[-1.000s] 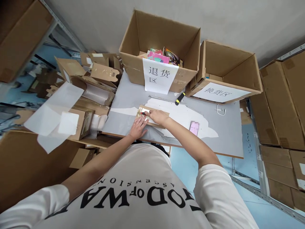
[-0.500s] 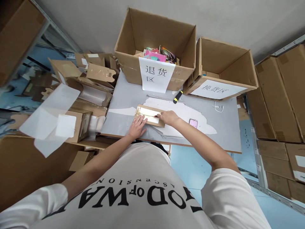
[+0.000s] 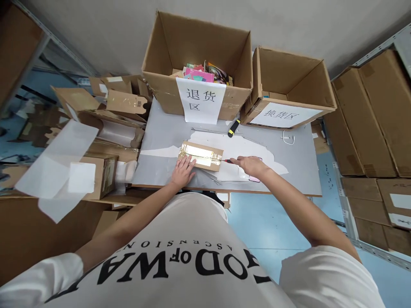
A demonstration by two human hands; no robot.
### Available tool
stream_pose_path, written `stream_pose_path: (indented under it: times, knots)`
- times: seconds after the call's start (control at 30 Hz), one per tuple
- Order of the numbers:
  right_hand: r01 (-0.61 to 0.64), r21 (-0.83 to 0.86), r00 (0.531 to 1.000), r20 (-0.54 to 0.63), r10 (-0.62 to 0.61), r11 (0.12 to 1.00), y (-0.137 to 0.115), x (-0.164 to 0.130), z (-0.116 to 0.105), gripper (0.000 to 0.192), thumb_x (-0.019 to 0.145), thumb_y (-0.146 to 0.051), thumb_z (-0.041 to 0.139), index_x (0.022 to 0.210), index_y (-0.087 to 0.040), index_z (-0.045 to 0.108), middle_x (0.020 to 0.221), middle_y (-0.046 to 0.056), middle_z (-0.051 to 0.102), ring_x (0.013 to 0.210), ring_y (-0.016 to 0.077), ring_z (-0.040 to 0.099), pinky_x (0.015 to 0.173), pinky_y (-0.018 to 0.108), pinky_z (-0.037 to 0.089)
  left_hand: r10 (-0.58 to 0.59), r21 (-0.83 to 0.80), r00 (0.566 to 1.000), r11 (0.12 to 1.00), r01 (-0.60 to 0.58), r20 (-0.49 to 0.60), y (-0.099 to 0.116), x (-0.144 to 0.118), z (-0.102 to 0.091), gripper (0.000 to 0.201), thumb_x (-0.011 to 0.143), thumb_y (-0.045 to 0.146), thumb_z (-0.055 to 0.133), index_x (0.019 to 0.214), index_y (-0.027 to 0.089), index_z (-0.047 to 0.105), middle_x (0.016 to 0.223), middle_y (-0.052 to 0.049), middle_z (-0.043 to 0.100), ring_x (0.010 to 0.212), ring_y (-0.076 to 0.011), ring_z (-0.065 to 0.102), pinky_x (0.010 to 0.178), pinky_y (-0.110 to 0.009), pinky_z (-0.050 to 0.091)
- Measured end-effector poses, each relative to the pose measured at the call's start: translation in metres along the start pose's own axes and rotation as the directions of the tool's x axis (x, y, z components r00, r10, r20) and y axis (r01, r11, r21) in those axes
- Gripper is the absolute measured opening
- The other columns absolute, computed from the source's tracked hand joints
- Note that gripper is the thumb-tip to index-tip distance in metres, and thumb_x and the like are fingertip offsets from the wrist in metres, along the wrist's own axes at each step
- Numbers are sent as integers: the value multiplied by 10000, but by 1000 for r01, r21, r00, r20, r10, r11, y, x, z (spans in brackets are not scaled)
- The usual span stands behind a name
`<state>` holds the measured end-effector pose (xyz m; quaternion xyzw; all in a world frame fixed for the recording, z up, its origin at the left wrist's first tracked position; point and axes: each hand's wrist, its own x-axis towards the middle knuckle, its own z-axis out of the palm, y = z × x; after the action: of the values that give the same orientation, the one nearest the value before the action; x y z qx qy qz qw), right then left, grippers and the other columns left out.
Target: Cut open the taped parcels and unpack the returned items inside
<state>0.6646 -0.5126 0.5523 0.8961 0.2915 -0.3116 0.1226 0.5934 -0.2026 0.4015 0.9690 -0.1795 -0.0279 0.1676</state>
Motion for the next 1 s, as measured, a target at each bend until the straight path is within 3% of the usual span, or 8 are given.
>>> stream_pose_path:
  times: [0.2, 0.33, 0.4, 0.5, 0.67, 0.8, 0.93, 1.0]
  knots:
    - [-24, 79, 997, -74, 29, 997, 9, -23, 23, 747, 785, -14, 403, 1450, -341, 303, 1178, 86, 605, 870, 190, 622, 626, 257, 389, 36, 7, 999, 999, -36, -7, -4, -1, 1, 621, 865, 340, 500, 1444, 162, 365, 1523, -149, 305, 1414, -336, 245, 1126, -520, 197]
    - [-17, 431, 940, -301, 162, 902, 2, -27, 56, 577, 893, -181, 362, 1461, -265, 312, 1130, 102, 613, 921, 219, 606, 667, 307, 465, 56, -9, 998, 998, -56, -12, -5, -6, 2, 650, 859, 323, 499, 1467, 179, 320, 1534, -142, 282, 1430, -323, 207, 1128, -526, 198]
    - [43, 715, 850, -393, 351, 697, -9, -17, 76, 573, 934, -343, 326, 1487, -215, 248, 1122, 112, 609, 933, 220, 616, 684, 335, 514, 54, -31, 998, 998, -55, -24, -4, -9, 1, 652, 860, 319, 495, 1470, 185, 309, 1533, -141, 283, 1433, -319, 201, 1127, -531, 207]
    - [222, 945, 705, -326, 630, 240, -33, 14, 103, 693, 911, -537, 308, 1508, -230, 134, 1252, 119, 536, 910, 203, 656, 634, 333, 558, 44, -94, 997, 994, -51, -69, -4, -11, -1, 610, 879, 335, 474, 1452, 176, 341, 1515, -143, 324, 1427, -303, 226, 1128, -517, 241]
    - [308, 945, 694, -146, 705, -108, -69, 65, 128, 658, 894, -561, 319, 1469, -284, 163, 1298, 123, 523, 1004, 199, 653, 649, 322, 573, -146, -287, 960, 955, 73, -239, -18, -8, -7, 508, 910, 406, 439, 1364, 177, 457, 1477, -126, 396, 1408, -264, 288, 1135, -488, 273]
    - [288, 944, 759, -122, 640, -161, -85, 79, 133, 597, 915, -530, 273, 1450, -291, 157, 1338, 128, 497, 1031, 188, 646, 648, 311, 575, -482, -590, 868, 738, 326, -124, -41, -1, -5, 576, 927, 501, 372, 1362, 135, 462, 1440, -149, 446, 1346, -257, 402, 1104, -429, 346]
    - [326, 934, 748, -159, 644, -148, -90, 85, 130, 592, 925, -490, 259, 1458, -249, 164, 1305, 141, 529, 1024, 183, 637, 678, 315, 572, -490, -801, 870, 502, 327, 49, -51, 0, 6, 602, 938, 551, 298, 1350, 156, 488, 1382, -115, 522, 1281, -236, 486, 1039, -405, 421]
    - [310, 951, 769, -252, 587, 2, -87, 90, 126, 600, 939, -475, 207, 1478, -230, 118, 1293, 144, 542, 1023, 182, 627, 711, 331, 568, -491, -842, 870, 445, 305, 56, -49, -2, 10, 609, 927, 575, 309, 1353, 179, 488, 1380, -99, 528, 1269, -225, 500, 1015, -388, 444]
